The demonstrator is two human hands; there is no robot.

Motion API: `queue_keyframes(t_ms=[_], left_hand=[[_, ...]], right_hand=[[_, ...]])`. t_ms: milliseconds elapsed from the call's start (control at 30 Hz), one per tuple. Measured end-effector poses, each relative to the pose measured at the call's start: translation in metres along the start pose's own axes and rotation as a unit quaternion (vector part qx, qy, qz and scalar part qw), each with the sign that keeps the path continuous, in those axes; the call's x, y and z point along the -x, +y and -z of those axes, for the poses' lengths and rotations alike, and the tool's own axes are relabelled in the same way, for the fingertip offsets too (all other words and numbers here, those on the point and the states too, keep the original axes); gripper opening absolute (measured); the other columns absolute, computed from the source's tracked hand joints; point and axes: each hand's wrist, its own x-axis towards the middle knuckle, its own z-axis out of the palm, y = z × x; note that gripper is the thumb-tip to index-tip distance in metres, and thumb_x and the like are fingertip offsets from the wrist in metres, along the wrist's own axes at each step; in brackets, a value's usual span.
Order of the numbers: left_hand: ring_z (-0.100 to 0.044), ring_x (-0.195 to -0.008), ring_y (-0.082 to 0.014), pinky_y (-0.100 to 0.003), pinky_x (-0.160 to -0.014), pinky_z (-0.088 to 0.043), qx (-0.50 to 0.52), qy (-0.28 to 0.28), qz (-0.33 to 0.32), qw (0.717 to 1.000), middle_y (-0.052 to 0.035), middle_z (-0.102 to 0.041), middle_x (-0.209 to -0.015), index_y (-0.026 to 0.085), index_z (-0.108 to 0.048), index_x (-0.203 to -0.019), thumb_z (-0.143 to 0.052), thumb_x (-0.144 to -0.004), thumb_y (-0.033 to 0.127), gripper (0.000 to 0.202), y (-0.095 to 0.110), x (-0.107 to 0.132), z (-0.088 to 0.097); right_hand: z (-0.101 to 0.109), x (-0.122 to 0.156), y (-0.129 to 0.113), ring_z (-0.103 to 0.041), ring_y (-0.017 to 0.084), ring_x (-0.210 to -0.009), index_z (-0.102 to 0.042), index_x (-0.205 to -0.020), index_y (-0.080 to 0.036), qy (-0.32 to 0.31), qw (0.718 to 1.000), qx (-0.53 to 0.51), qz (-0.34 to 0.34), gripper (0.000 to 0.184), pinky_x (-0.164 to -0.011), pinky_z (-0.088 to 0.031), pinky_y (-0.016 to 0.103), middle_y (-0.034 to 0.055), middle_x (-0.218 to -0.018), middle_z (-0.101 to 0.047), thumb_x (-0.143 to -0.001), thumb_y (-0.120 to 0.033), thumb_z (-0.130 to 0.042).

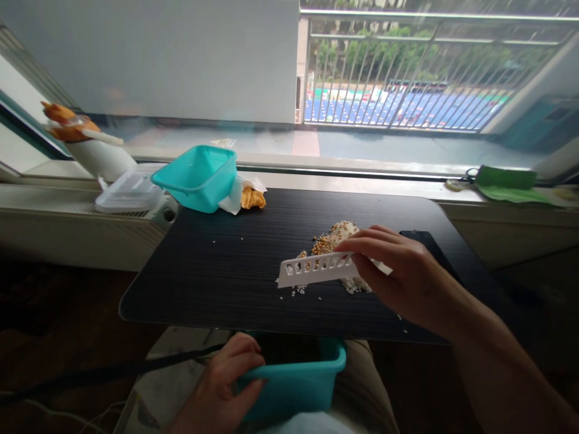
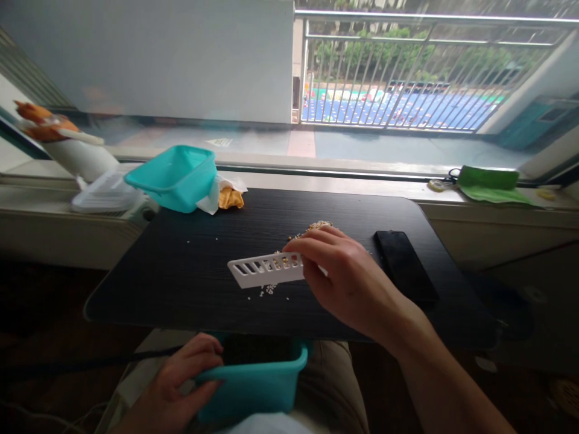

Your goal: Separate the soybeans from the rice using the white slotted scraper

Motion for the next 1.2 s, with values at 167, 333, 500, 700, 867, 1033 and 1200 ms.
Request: queue_keyframes(t_ms=[167,333,500,700,867,1033,1200], left_hand=[[-0.069,-0.08,-0.0176,-0.022,-0.071,-0.055,0.007,-0.015,-0.021,1.0,-0.0038,-0.069,-0.08,0.02,-0.072,-0.076,-0.057,-0.081,0.007,0.02,0.006,-0.006,-0.004],[-0.068,-0.081,-0.0189,-0.024,-0.072,-0.054,0.013,-0.027,-0.027,0.999,-0.0044,-0.068,-0.079,0.019,-0.071,-0.077,-0.056,-0.082,0.006,0.02,0.009,-0.009,-0.012],[-0.066,-0.081,-0.0195,-0.026,-0.071,-0.054,0.019,-0.055,-0.013,0.998,-0.0055,-0.067,-0.081,0.018,-0.072,-0.079,-0.057,-0.083,0.007,0.019,0.009,-0.013,-0.021],[-0.066,-0.08,-0.02,-0.027,-0.07,-0.054,0.021,-0.065,-0.022,0.997,-0.0062,-0.066,-0.08,0.017,-0.071,-0.079,-0.056,-0.084,0.008,0.019,0.01,-0.015,-0.021],[-0.066,-0.078,-0.0192,-0.026,-0.069,-0.053,0.019,-0.06,-0.03,0.998,-0.0056,-0.067,-0.08,0.018,-0.071,-0.079,-0.056,-0.085,0.008,0.019,0.013,-0.016,-0.02],[-0.066,-0.077,-0.0184,-0.025,-0.068,-0.053,0.02,-0.058,-0.032,0.998,-0.0052,-0.066,-0.079,0.018,-0.071,-0.078,-0.057,-0.086,0.008,0.019,0.013,-0.017,-0.021],[-0.066,-0.076,-0.0184,-0.025,-0.068,-0.054,0.018,-0.057,-0.027,0.998,-0.0047,-0.066,-0.078,0.018,-0.071,-0.077,-0.058,-0.086,0.009,0.018,0.013,-0.018,-0.021]], right_hand=[[-0.009,-0.003,0.009,-0.065,0.026,-0.094,-0.073,-0.106,-0.011,0.037,0.996,0.079,-0.017,0.028,-0.081,-0.053,0.039,0.0111,-0.101,-0.076,-0.092,-0.002,-0.051],[0.002,0.004,0.022,-0.066,0.027,-0.09,-0.073,-0.107,-0.01,0.059,0.987,0.143,-0.04,0.028,-0.076,-0.053,0.039,0.0108,-0.096,-0.076,-0.09,-0.002,-0.052],[0.009,0.016,0.027,-0.065,0.023,-0.09,-0.073,-0.105,-0.013,0.06,0.988,0.138,-0.046,0.028,-0.078,-0.052,0.036,0.0078,-0.094,-0.075,-0.089,-0.001,-0.053],[0.009,0.029,0.033,-0.064,0.021,-0.088,-0.071,-0.104,-0.017,0.052,0.987,0.137,-0.061,0.029,-0.077,-0.051,0.034,0.0047,-0.093,-0.075,-0.088,-0.001,-0.054],[0.013,0.035,0.039,-0.065,0.021,-0.089,-0.071,-0.104,-0.017,0.058,0.985,0.142,-0.077,0.027,-0.079,-0.051,0.034,0.0045,-0.094,-0.075,-0.089,-0.003,-0.054],[0.013,0.037,0.041,-0.065,0.021,-0.09,-0.071,-0.103,-0.017,0.065,0.981,0.157,-0.092,0.026,-0.079,-0.051,0.034,0.0052,-0.094,-0.075,-0.089,-0.003,-0.054],[0.013,0.038,0.04,-0.065,0.021,-0.089,-0.071,-0.104,-0.017,0.072,0.983,0.145,-0.087,0.026,-0.079,-0.052,0.033,0.0047,-0.094,-0.075,-0.089,-0.004,-0.054]])
